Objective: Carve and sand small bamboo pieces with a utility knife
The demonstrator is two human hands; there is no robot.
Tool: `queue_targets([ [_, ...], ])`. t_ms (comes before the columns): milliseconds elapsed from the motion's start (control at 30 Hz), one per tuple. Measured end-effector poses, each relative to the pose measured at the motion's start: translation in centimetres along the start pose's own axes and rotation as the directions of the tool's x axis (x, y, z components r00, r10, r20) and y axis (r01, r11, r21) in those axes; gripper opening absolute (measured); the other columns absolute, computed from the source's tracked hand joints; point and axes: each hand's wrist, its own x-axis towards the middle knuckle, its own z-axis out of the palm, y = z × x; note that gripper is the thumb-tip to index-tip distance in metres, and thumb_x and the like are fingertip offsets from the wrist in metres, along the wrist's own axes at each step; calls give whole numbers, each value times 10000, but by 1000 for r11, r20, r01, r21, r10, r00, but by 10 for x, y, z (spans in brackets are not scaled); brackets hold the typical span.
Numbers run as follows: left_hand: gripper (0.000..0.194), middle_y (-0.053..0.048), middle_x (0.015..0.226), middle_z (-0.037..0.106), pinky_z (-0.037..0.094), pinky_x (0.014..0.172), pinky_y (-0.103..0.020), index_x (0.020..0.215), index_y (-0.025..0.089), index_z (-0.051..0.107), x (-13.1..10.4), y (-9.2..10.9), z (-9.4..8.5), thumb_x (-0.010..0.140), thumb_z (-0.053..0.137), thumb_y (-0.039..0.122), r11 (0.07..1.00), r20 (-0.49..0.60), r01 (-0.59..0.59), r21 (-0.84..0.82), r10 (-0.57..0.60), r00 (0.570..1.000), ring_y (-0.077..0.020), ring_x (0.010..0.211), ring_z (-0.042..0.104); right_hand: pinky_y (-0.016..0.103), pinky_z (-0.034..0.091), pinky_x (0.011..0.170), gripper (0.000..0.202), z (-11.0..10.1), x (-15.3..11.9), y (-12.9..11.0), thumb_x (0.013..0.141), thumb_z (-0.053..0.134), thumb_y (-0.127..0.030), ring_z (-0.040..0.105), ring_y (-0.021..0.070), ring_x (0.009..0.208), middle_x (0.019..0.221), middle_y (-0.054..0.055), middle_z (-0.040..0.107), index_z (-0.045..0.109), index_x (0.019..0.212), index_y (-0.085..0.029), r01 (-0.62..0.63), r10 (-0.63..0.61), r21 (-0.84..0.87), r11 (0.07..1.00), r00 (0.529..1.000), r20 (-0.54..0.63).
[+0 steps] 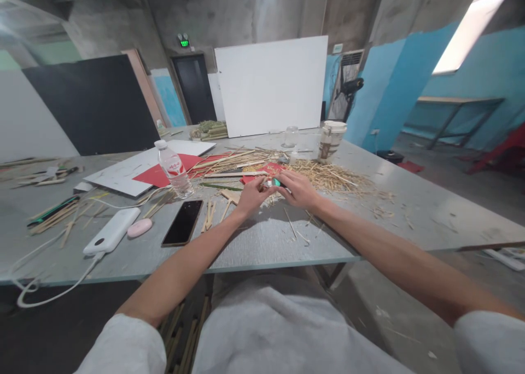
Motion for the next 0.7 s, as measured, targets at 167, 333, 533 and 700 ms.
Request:
queue_targets([
  [167, 514, 64, 647, 399, 246, 609, -319, 744, 226, 489, -2, 4, 1, 835, 807, 619, 1000, -42, 18, 4, -17, 999, -125, 610, 328, 372, 468, 840, 341, -1, 2, -3, 1139, 445, -447, 650, 263, 989, 1101, 128, 711, 621, 1275, -189, -44, 42, -47, 998, 999, -32],
  [333, 534, 54, 656, 391, 252, 614, -316, 704, 226, 461, -2, 8, 2, 857, 781, 625, 999, -90, 40, -6, -40, 995, -132, 632, 330, 355, 440, 805, 338, 0, 4, -6, 1139, 447, -461, 630, 254, 946, 1038, 122, 694, 635, 1155, -181, -95, 91, -91, 991, 995, -45],
  [533, 529, 55, 652, 378, 241, 603, -313, 694, 229, 449, -1, 6, 4, 862, 758, 623, 998, -101, 51, -29, -54, 993, -132, 627, 315, 346, 433, 780, 360, 4, 3, -5, 1146, 425, -478, 627, 248, 925, 1022, 118, 696, 628, 1133, -182, -119, 115, -104, 987, 992, -40],
  [700, 518, 66, 654, 344, 211, 593, -306, 722, 229, 452, -1, 0, 3, 842, 794, 598, 998, -78, 49, -35, -51, 996, -125, 621, 293, 354, 460, 802, 370, 4, 0, -2, 1153, 402, -458, 654, 253, 973, 1105, 128, 723, 620, 1260, -179, -83, 82, -68, 994, 997, -13],
])
